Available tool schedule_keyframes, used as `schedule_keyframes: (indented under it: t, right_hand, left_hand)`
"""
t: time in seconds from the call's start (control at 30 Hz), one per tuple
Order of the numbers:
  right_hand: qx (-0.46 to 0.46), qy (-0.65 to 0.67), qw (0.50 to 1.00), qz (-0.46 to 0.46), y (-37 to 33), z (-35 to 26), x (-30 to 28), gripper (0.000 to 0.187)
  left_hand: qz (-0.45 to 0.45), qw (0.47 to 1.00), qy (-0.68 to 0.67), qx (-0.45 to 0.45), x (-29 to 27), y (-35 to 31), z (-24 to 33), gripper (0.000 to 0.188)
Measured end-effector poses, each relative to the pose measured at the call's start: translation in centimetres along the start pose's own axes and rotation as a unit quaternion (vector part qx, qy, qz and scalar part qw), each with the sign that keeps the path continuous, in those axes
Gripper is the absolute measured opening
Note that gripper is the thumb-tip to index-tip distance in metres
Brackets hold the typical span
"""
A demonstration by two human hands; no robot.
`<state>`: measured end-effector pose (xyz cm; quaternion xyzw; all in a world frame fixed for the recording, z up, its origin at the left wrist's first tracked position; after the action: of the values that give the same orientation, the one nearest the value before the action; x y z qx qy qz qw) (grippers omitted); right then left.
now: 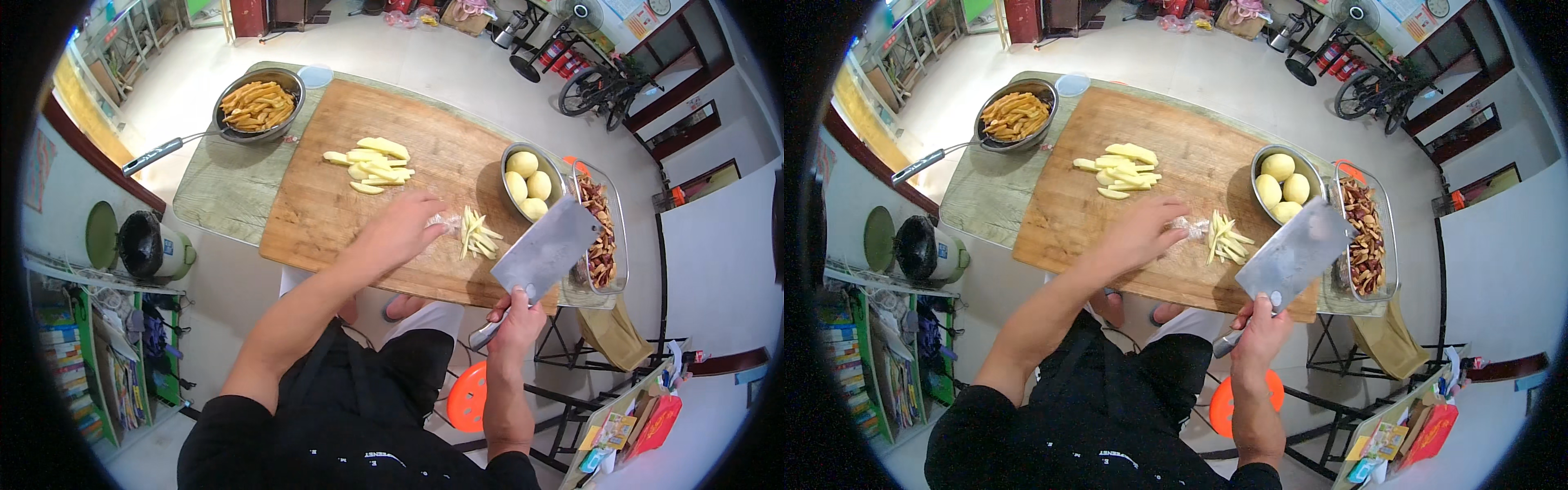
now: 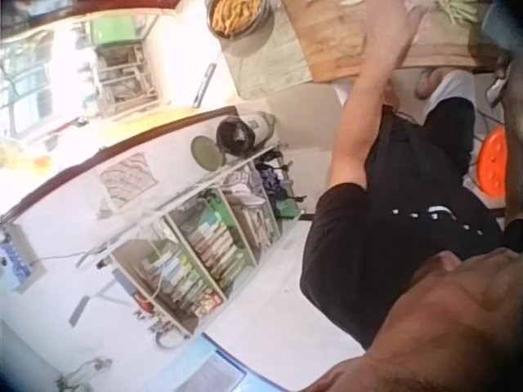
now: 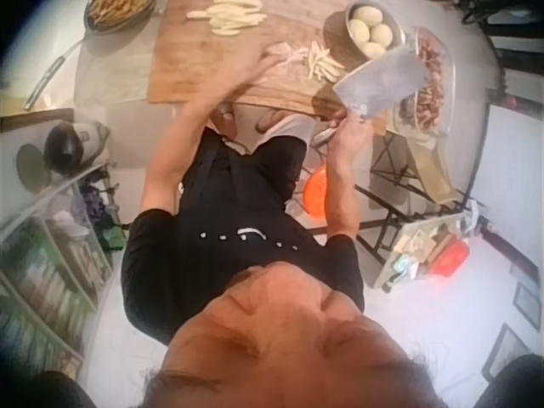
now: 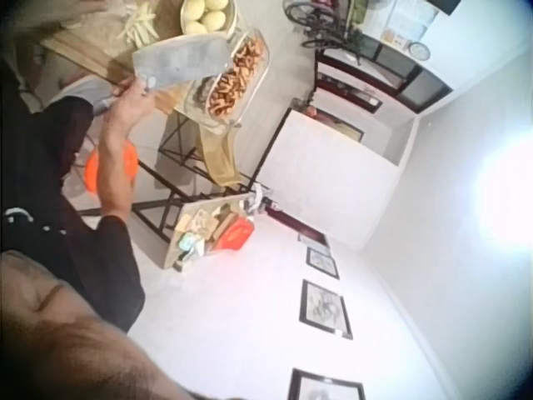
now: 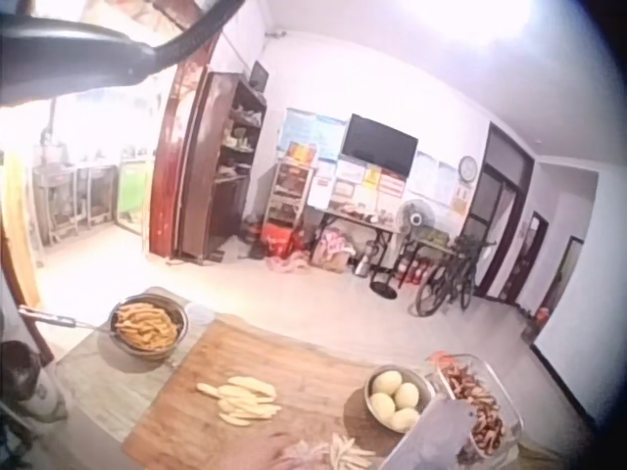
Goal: The person slices peeled potatoes into thin strips on a wooden cutting board using a large cleaver. The person holds the potato slices with one hand and cuts them into uniform strips with the other, accumulating a pile of cut potatoes on the board.
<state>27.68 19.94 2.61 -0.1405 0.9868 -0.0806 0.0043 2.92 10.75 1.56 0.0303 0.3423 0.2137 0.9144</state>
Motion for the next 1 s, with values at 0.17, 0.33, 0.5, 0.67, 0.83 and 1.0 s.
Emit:
schedule_keyframes:
  t: [0.17,0.33,0.5,0.67,0.83,1.0]
  right_hand:
    - [-0.037,-0.032,0.994,-0.094,1.3,-0.4,0.2,0.014]
    - [-0.019,-0.187,0.957,-0.221,1.7,-0.6,2.2,0.022]
    - [-0.141,-0.416,0.860,-0.258,1.4,-1.7,4.2,0.022]
    - [-0.211,-0.546,0.761,-0.279,0.6,-3.5,6.1,0.022]
    - [-0.226,-0.573,0.722,-0.316,0.2,-4.5,7.1,0.019]
    - [-0.237,-0.584,0.695,-0.346,0.4,-5.2,7.8,0.018]
  left_hand:
    - [-0.052,0.997,0.048,-0.001,-4.7,-5.3,-1.2,0.045]
    - [-0.112,0.987,0.110,0.042,-4.1,-5.8,-1.5,0.042]
    - [-0.093,0.979,0.131,0.125,-2.7,-5.7,-1.5,0.036]
    - [-0.055,0.967,0.163,0.188,-1.9,-6.8,-0.1,0.029]
    - [-0.060,0.966,0.190,0.162,-1.4,-7.5,0.4,0.031]
    - [-0.088,0.966,0.195,0.142,-1.2,-7.6,0.2,0.058]
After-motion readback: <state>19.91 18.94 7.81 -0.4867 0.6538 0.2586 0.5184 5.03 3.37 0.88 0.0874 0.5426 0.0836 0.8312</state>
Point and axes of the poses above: each hand's wrist, its own y-axis towards the middle knuckle, its own x-axis out of the palm, z = x × y, the point moved 5 cm from there along y, towards the middle knuckle, and after that the axes turned 6 degrees about -z, right-handed, at the moved point
